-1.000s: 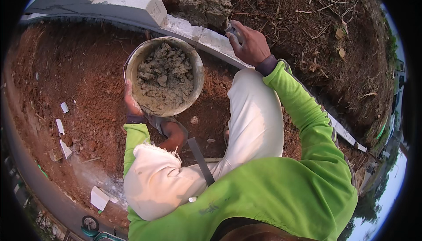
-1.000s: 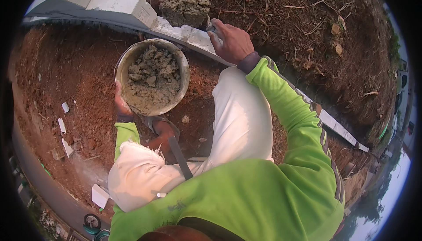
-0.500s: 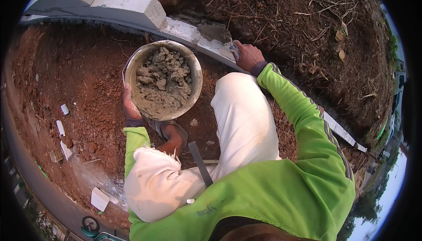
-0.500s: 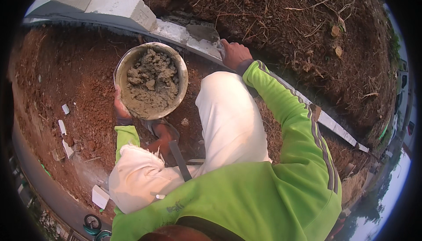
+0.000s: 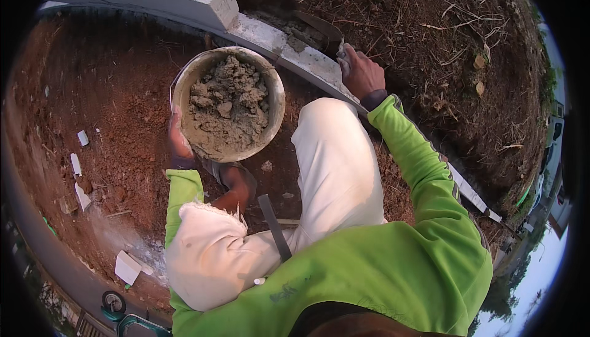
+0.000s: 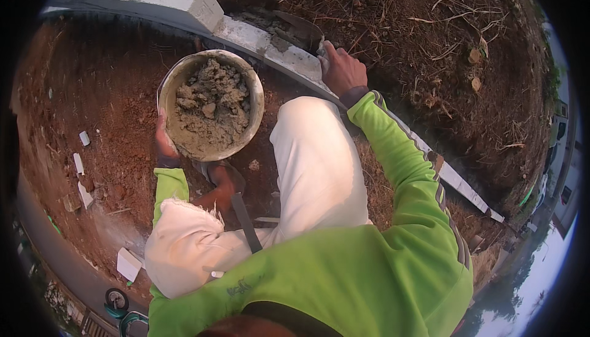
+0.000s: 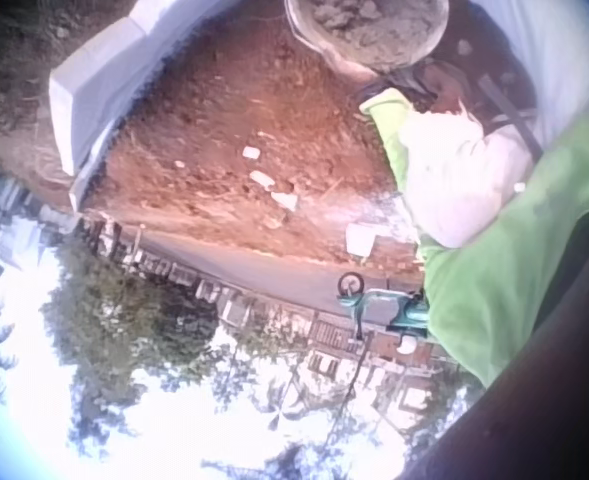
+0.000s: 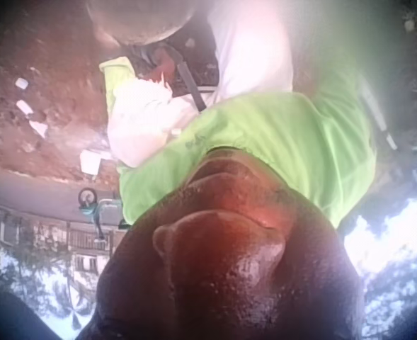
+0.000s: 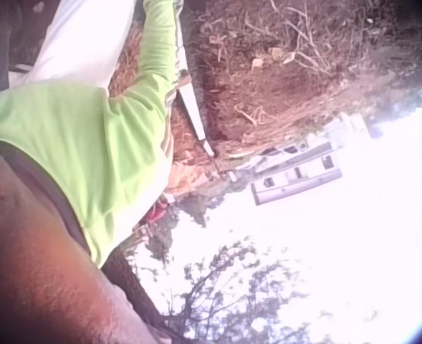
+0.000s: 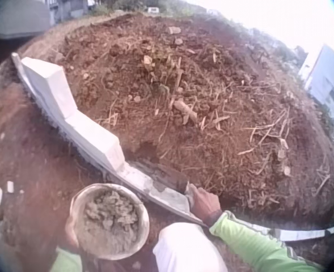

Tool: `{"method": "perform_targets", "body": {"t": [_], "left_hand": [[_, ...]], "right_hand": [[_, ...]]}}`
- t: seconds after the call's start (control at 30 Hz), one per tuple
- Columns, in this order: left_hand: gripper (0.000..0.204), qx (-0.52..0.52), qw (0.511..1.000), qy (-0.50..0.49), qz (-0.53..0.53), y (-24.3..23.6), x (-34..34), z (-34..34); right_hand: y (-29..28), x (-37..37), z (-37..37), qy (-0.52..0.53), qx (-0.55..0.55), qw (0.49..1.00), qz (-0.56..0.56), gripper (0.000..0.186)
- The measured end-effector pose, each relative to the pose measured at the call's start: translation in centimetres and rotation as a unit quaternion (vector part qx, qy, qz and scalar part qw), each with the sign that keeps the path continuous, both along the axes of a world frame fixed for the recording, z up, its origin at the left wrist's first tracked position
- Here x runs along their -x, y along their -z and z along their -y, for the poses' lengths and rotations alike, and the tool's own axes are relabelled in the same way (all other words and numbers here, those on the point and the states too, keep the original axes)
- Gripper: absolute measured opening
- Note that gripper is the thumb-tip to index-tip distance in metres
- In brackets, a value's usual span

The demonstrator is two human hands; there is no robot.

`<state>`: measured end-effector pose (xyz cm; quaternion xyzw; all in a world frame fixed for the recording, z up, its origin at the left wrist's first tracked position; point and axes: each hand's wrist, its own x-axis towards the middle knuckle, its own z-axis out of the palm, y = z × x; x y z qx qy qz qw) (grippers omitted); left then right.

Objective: The person applies cement to the joints and top surface of concrete curbing using a trowel, taking mortar from a bucket and smoothing it along the structure.

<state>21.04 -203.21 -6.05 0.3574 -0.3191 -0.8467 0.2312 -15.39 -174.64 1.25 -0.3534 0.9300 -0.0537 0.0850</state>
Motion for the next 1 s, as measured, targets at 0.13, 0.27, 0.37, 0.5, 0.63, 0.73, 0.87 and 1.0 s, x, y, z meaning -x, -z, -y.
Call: {"method": "perform_targets", "body": {"t": [0.13, 0.27, 0.37, 0.5, 0.63, 0.73, 0.87, 1.0], "left_hand": [[0.056, 0.016, 0.999, -0.038, 0.021, 3.0, -0.2, 0.9], [0.059, 0.004, 0.999, -0.049, 0.017, 1.5, -0.8, 0.5], [0.059, -0.016, 0.999, -0.031, 0.002, 1.6, 0.6, -0.4], [0.057, 0.011, 0.999, -0.03, -0.015, 0.9, 0.6, 0.5], [0.055, 0.01, 1.0, 0.004, -0.006, -0.5, 1.6, -0.1], [0.054, 0.015, 0.999, -0.046, 0.005, 0.9, 0.4, 0.2], [0.054, -0.002, 1.0, -0.009, -0.01, 0.8, 0.2, 0.4], [0.053, -0.008, 1.0, 0.01, -0.014, 0.4, 0.7, 0.3]], "right_hand": [[4.5, 2.1, -0.3, -0.046, -0.164, 0.984, 0.053, 0.039], [0.1, -0.4, 1.3, 0.01, -0.027, 1.0, 0.012, 0.037], [6.0, 2.3, -1.1, -0.017, -0.11, 0.993, 0.042, 0.04], [0.0, 1.0, 1.7, -0.017, -0.024, 1.0, 0.004, 0.037], [4.6, 1.8, 0.6, -0.049, -0.137, 0.989, 0.034, 0.033], [0.9, 1.8, 1.8, -0.03, -0.081, 0.996, 0.028, 0.033], [-1.7, -1.2, 2.1, -0.015, -0.037, 0.995, 0.097, 0.037], [1.8, -1.1, 0.8, -0.036, -0.05, 0.991, 0.117, 0.044]]}}
